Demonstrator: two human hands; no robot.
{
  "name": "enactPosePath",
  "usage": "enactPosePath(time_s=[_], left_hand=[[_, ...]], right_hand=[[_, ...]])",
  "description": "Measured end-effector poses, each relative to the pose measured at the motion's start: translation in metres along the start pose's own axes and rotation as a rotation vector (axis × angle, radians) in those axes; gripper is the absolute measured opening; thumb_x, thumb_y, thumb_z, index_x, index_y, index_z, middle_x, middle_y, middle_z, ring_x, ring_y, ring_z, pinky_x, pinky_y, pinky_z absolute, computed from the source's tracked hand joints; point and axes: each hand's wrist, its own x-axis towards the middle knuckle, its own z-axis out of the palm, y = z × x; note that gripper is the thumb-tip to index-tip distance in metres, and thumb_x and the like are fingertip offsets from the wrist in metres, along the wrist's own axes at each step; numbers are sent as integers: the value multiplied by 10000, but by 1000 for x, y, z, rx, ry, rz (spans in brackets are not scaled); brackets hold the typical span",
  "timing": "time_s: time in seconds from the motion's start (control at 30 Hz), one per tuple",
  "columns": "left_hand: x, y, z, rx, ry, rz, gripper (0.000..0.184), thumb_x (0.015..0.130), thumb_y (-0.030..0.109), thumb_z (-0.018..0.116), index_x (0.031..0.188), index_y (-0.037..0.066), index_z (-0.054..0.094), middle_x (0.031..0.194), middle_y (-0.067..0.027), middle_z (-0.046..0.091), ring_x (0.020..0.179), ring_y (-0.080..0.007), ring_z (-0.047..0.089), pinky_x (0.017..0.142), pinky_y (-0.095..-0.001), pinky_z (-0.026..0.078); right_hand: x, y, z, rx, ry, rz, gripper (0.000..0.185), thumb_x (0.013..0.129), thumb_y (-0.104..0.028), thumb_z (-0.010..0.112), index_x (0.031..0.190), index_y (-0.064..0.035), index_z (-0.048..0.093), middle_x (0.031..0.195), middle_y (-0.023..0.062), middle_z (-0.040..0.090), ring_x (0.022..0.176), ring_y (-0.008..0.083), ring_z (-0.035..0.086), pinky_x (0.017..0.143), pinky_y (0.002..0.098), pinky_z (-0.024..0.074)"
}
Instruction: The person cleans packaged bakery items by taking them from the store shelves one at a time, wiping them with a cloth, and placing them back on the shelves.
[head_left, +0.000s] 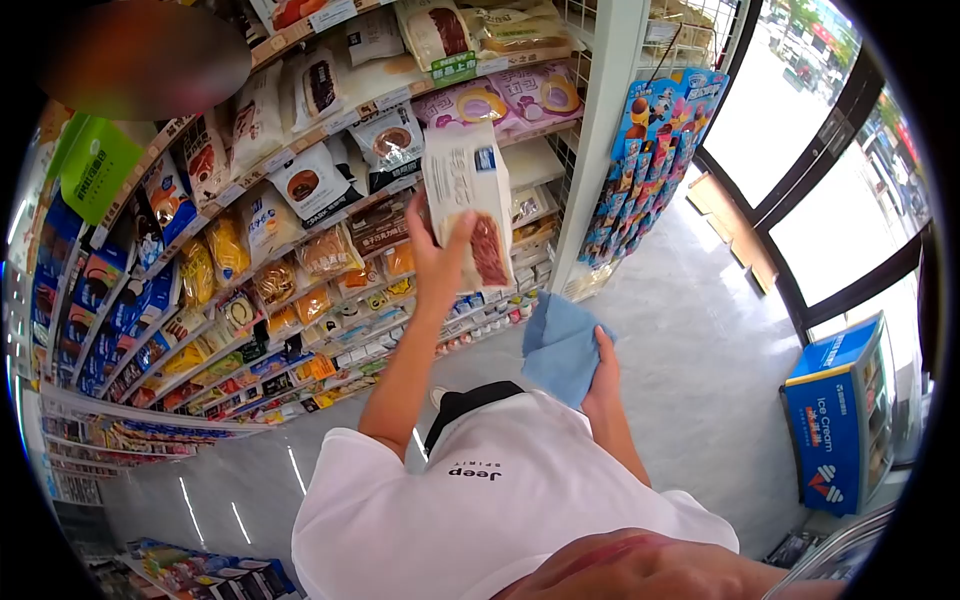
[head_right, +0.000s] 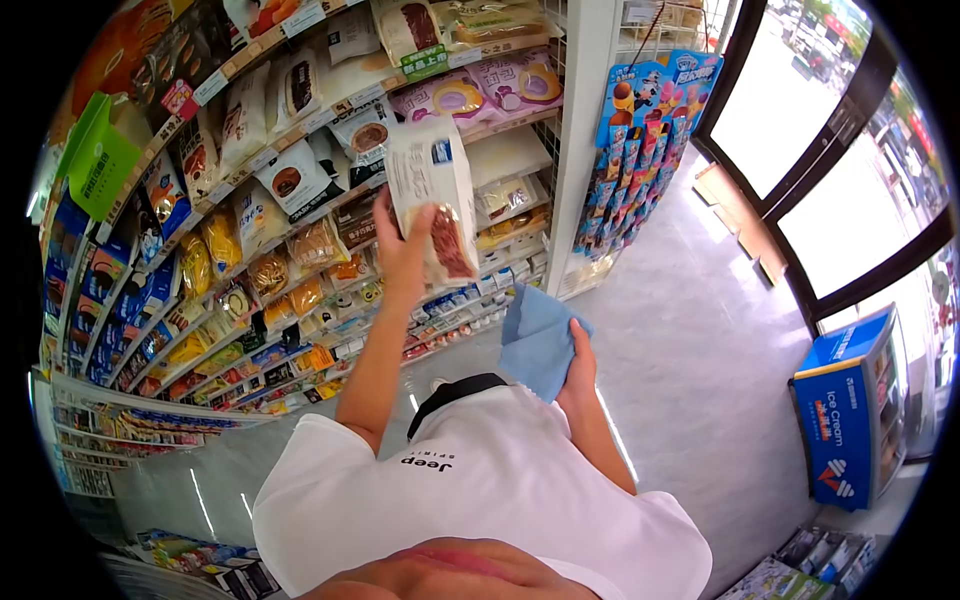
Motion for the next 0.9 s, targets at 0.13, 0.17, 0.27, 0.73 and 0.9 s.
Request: enactPosePath(time_s=[0.13,0.17,0.27,0.73,0.9], left_hand=[[49,29,-19,-53,2,75,810,900,321,737,1478,0,269,1335,-169,514,1211,-208,525,1040,-349,422],[63,39,-29,-72,-14,68,798,909,323,726,1478,0,270,1330,-166,516,1208,-207,524,1030,-344,430],[92,84,-37,48,23,-18,777,923,317,707,1479,-4,269,1328,-176,528,1189,-219,543,987,-349,462],[246,38,-48,420,142,148,708,906,345,685,1407,-43,368,1278,-199,573,1119,-248,586,896,-371,494],[266,25,-33,406,195,149,604,907,313,658,1303,-87,439,1176,-205,603,1024,-241,607,815,-368,507]], right_hand=[[0,-7,1,-79,35,-43,577,979,-415,567,1379,-5,495,1318,162,601,1173,322,616,1017,455,501],[-5,-3,5,-79,45,-30,572,980,-412,567,1377,-7,498,1315,160,603,1170,318,618,1015,450,502],[-11,-2,9,-81,68,-7,556,975,-401,580,1368,-14,508,1301,152,612,1158,307,623,1007,441,505],[-16,-3,2,-226,31,-45,547,955,-359,619,1348,4,504,1293,153,602,1176,302,607,1007,434,503],[-22,-1,7,-259,57,-28,564,957,-363,618,1362,11,499,1311,161,597,1184,306,602,1021,429,490]])
